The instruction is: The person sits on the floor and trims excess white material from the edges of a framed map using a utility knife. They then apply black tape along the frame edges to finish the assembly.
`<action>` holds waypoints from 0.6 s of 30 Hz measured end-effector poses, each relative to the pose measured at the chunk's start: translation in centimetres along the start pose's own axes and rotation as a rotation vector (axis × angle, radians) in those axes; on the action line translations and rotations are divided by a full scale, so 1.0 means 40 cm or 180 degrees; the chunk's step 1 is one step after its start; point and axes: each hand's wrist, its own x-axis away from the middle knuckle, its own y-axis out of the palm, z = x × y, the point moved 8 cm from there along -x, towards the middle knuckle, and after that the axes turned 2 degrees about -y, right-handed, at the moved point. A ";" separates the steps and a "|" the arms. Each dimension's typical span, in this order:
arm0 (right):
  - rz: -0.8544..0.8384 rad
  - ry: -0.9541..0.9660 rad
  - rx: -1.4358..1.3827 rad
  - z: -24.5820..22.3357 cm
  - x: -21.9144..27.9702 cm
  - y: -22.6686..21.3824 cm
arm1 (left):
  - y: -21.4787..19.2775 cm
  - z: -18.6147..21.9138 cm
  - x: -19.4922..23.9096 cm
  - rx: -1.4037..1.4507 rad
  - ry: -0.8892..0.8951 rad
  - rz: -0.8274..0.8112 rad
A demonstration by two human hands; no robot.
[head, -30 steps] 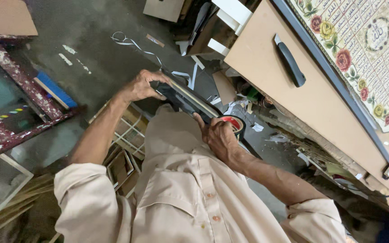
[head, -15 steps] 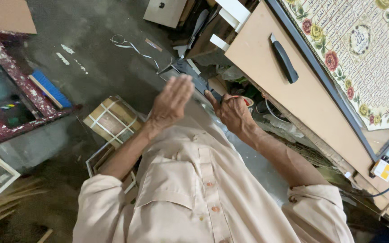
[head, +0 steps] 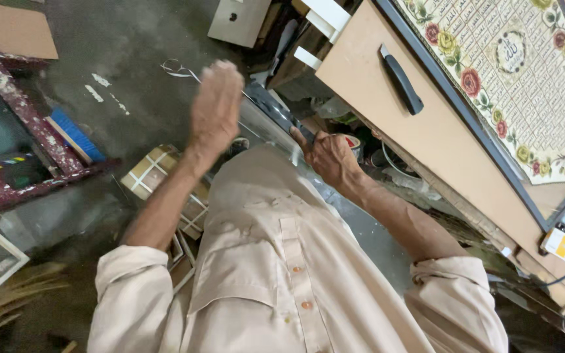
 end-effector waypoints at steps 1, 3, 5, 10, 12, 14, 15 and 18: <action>-0.0006 0.0022 -0.0018 -0.003 0.003 0.003 | 0.014 0.100 0.021 0.0435 0.0561 0.0018; 0.0003 0.0048 -0.0034 -0.002 0.009 0.015 | 0.038 0.242 0.064 0.1026 0.1000 -0.0007; 0.0106 0.0137 0.0279 0.014 0.007 0.009 | 0.050 0.281 0.057 0.1347 0.0819 -0.0098; 0.0428 0.0094 0.0467 0.017 0.014 -0.008 | 0.000 0.273 0.019 0.1422 0.0766 -0.0153; 0.0195 0.0137 0.0393 0.027 0.040 0.015 | -0.016 0.279 0.013 0.1409 0.0745 -0.0145; 0.1277 0.0308 -0.0833 0.058 0.139 -0.022 | -0.018 0.299 0.015 0.1328 0.0791 -0.0095; 0.1806 0.0377 -0.1451 0.075 0.215 -0.027 | -0.014 0.308 0.022 0.1314 0.0772 -0.0105; 0.0577 0.0921 -0.1819 0.084 0.443 0.120 | 0.003 0.310 0.037 0.1179 0.0682 -0.0095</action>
